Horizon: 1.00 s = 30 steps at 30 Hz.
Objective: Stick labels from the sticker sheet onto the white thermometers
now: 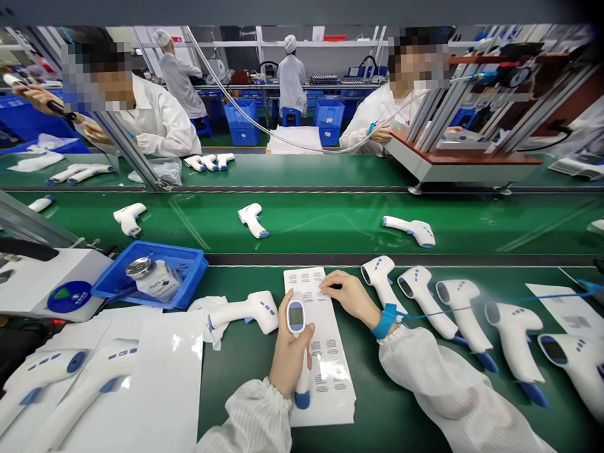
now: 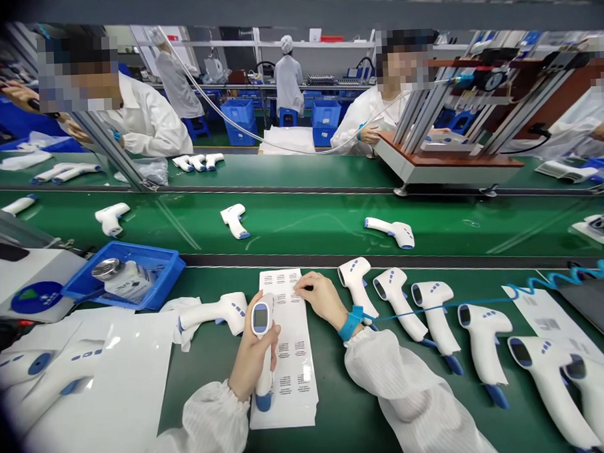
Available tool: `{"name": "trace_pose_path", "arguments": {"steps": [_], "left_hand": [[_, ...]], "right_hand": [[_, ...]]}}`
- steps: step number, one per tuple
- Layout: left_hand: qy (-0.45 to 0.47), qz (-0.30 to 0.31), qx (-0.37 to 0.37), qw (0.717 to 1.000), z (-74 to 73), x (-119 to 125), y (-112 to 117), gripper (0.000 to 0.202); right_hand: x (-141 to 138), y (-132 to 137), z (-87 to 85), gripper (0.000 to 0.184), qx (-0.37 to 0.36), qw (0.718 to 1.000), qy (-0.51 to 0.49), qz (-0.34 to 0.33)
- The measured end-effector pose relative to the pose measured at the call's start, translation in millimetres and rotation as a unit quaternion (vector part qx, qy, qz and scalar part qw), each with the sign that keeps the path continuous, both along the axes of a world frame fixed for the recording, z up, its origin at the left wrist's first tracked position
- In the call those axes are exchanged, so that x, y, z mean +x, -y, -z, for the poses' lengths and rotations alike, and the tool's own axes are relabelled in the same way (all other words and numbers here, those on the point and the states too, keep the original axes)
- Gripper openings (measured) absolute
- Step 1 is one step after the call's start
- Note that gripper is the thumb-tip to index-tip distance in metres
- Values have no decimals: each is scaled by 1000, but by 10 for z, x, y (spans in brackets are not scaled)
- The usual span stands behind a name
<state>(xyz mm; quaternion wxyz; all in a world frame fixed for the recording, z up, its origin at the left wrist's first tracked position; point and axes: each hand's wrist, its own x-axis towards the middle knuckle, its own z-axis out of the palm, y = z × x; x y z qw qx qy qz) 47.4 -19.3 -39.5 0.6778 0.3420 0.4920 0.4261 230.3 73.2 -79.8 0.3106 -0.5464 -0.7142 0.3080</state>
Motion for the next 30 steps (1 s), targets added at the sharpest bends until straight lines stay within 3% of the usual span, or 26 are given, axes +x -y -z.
{"name": "trace_pose_path", "arguments": {"steps": [6,9,12,14,17,19,24,30], "left_hand": [[-16,-19,8,1000,-33,64,-10,83],[-22,-43,7,999,-34,83,-11,88],[-42,-27,-1,999,1,39,-39,91],[-61,-15,10,998,41,-4,-54,89],[-84,-14,59,995,99,-45,-43,80],[-84,-15,93,992,123,-48,-21,77],[-28,32,57,997,130,-6,11,85],[21,19,54,998,108,21,7,87]], "right_hand": [[-80,-55,-152,8,46,996,67,-39],[-111,119,-292,9,77,986,131,-76],[-121,429,-413,9,82,963,191,-171],[-130,660,-507,7,26,962,139,-235],[-174,889,-682,12,-106,955,-48,-274],[-227,902,-777,10,-133,953,-123,-242],[-416,626,-790,10,-41,986,-137,-89],[-503,416,-780,10,-59,984,-145,-90]]}}
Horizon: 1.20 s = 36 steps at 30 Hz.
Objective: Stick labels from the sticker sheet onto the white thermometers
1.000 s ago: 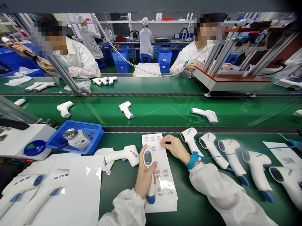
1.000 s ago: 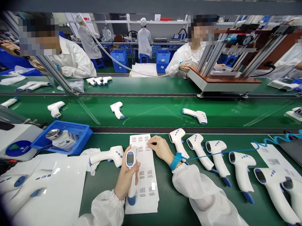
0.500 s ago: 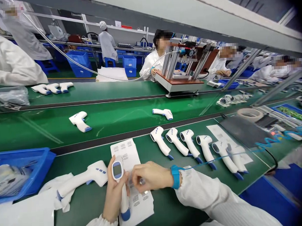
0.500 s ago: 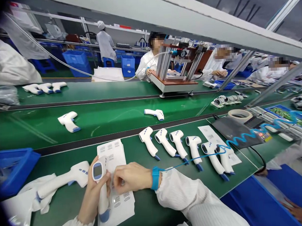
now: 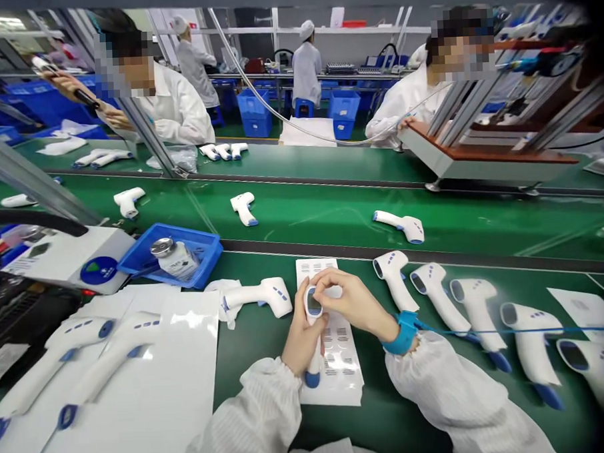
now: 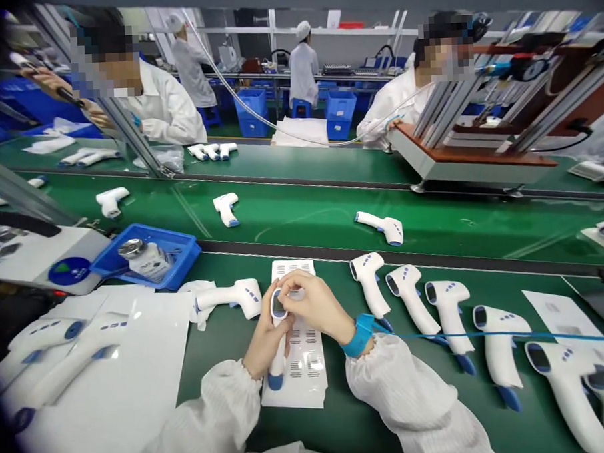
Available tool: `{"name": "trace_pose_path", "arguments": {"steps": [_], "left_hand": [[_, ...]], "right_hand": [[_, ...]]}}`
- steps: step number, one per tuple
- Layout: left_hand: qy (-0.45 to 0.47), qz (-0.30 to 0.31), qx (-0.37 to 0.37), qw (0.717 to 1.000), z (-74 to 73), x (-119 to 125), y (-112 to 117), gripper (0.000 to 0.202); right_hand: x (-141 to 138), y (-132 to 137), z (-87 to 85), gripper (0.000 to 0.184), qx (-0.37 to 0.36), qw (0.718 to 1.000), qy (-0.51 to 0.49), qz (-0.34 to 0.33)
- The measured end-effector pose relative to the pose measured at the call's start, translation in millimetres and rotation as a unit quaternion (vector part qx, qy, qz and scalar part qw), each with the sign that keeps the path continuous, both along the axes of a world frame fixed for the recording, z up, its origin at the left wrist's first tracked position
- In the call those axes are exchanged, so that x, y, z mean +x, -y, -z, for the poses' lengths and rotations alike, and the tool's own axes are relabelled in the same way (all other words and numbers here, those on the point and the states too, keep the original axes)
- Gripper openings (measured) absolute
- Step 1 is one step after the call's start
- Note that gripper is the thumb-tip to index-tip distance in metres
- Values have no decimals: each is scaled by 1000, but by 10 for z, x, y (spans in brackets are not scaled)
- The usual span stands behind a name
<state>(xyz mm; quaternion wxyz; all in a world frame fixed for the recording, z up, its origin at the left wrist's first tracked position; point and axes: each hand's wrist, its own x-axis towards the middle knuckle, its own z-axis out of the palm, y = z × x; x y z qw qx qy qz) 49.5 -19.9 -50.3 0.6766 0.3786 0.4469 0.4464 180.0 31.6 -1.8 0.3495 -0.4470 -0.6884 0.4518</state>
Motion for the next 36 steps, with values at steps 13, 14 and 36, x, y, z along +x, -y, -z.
{"name": "trace_pose_path", "arguments": {"steps": [13,14,36], "left_hand": [[-7,-1,-2,1000,13,-31,12,80],[-8,-6,5,1000,23,-30,11,78],[45,0,-60,997,-11,-39,30,74]], "right_hand": [[-16,-68,26,7,8,1000,4,6],[-16,-66,24,7,7,1000,5,7],[-32,-59,23,7,8,999,22,22]]}}
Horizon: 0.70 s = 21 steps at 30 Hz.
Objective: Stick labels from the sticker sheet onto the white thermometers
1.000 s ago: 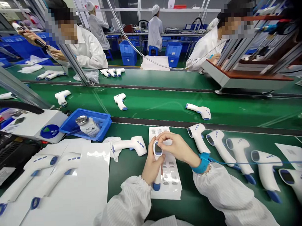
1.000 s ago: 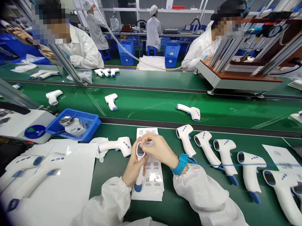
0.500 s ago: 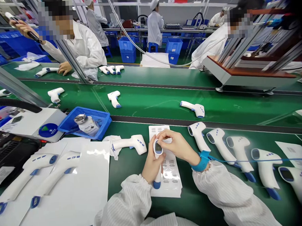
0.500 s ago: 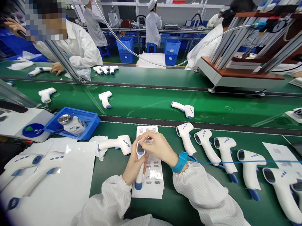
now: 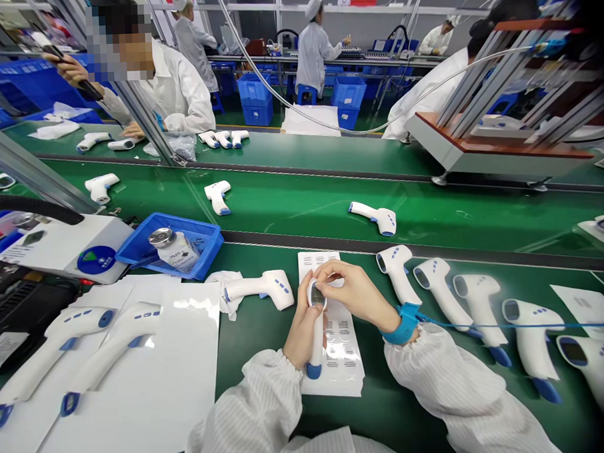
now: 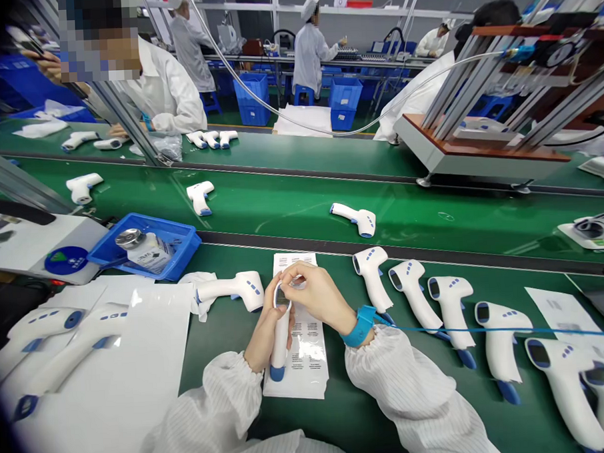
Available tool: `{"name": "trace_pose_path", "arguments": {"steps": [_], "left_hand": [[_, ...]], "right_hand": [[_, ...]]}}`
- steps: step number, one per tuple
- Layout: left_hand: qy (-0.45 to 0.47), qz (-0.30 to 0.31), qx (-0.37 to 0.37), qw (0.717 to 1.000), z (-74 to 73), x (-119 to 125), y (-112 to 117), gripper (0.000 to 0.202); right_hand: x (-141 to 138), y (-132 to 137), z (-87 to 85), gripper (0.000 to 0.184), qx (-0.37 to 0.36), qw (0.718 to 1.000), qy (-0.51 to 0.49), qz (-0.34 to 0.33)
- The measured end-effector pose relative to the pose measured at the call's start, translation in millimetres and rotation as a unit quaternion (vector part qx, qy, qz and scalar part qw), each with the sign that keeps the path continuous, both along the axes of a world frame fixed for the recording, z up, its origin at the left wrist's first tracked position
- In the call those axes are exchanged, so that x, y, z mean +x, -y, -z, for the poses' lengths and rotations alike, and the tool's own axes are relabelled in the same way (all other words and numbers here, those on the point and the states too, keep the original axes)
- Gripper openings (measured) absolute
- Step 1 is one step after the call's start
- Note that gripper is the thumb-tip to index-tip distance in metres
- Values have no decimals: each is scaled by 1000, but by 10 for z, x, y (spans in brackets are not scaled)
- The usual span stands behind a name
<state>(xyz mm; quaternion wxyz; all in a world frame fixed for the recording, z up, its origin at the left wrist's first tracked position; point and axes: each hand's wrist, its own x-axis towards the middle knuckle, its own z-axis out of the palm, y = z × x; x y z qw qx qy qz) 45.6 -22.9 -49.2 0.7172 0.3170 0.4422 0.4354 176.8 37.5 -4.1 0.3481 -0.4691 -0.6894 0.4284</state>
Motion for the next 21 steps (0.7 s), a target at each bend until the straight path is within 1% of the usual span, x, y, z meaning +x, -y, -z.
{"name": "trace_pose_path", "arguments": {"steps": [14,18,21], "left_hand": [[-5,9,3,1000,-15,-13,1,73],[7,-5,9,1000,-55,-7,-31,65],[-10,-30,0,1000,-84,21,-90,56]], "right_hand": [[-13,2,-26,7,13,1000,24,7],[-24,7,-36,8,18,999,51,8],[-40,12,-38,9,21,997,69,7]]}}
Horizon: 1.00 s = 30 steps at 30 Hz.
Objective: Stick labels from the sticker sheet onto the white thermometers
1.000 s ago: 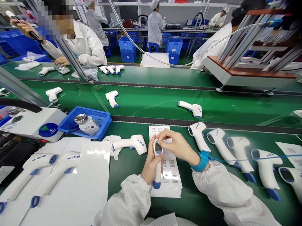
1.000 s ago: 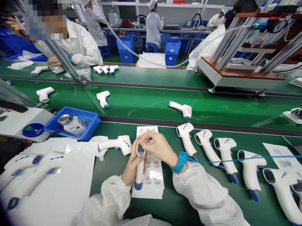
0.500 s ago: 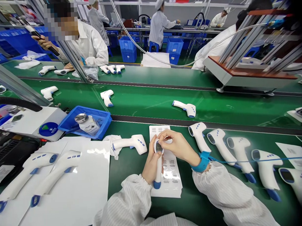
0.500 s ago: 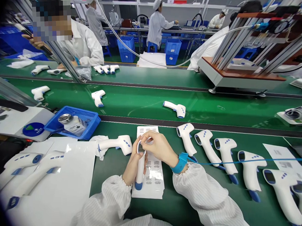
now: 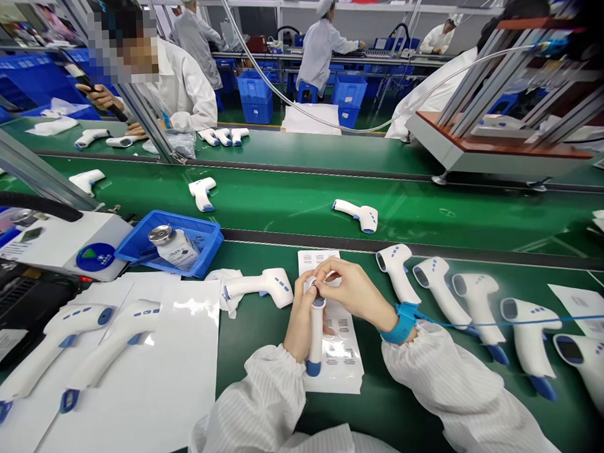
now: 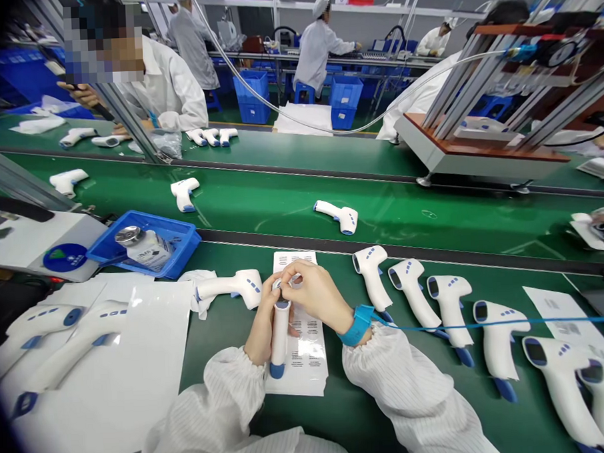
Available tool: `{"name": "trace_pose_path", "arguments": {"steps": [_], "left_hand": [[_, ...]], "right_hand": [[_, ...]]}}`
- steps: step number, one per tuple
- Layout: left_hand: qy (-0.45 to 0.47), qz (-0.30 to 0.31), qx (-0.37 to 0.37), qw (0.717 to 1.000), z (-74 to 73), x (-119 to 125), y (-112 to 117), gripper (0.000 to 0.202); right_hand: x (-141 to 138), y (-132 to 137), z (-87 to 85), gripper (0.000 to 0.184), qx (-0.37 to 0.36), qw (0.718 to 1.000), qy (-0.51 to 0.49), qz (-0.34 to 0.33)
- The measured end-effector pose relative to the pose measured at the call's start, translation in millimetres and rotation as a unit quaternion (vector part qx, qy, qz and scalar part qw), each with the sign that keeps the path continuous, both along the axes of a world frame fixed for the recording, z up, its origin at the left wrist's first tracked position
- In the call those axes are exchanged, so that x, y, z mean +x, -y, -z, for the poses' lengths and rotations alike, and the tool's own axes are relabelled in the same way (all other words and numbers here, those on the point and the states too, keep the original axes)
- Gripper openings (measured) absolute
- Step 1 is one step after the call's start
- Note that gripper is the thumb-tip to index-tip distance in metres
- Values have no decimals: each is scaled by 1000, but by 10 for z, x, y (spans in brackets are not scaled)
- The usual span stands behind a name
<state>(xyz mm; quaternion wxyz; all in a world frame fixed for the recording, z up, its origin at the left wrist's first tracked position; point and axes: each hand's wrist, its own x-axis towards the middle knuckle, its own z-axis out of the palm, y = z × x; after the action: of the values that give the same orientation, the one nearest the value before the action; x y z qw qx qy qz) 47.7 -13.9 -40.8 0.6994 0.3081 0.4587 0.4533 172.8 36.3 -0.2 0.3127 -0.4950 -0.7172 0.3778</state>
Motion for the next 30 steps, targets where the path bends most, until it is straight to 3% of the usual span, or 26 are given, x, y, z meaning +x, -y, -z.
{"name": "trace_pose_path", "arguments": {"steps": [3,6,10,15,22,26,30], "left_hand": [[-24,-11,-18,999,-11,25,-45,49],[-39,-16,-20,999,-55,15,-38,46],[-81,-37,19,996,-236,-33,27,40],[-171,-56,103,978,-416,-49,79,37],[-254,-74,159,951,-347,-42,93,37],[-255,-72,160,951,-361,-54,81,36],[-230,-69,134,962,-373,-62,70,34]], "right_hand": [[-5,-6,7,9,0,1000,1,6],[36,-11,18,5,-44,997,-63,7],[139,52,5,21,-116,979,-160,40],[135,224,-95,13,-69,980,-180,49],[52,374,-207,10,37,993,-104,49],[7,468,-255,6,-3,996,-50,67],[-14,465,-275,20,-72,994,-59,50]]}}
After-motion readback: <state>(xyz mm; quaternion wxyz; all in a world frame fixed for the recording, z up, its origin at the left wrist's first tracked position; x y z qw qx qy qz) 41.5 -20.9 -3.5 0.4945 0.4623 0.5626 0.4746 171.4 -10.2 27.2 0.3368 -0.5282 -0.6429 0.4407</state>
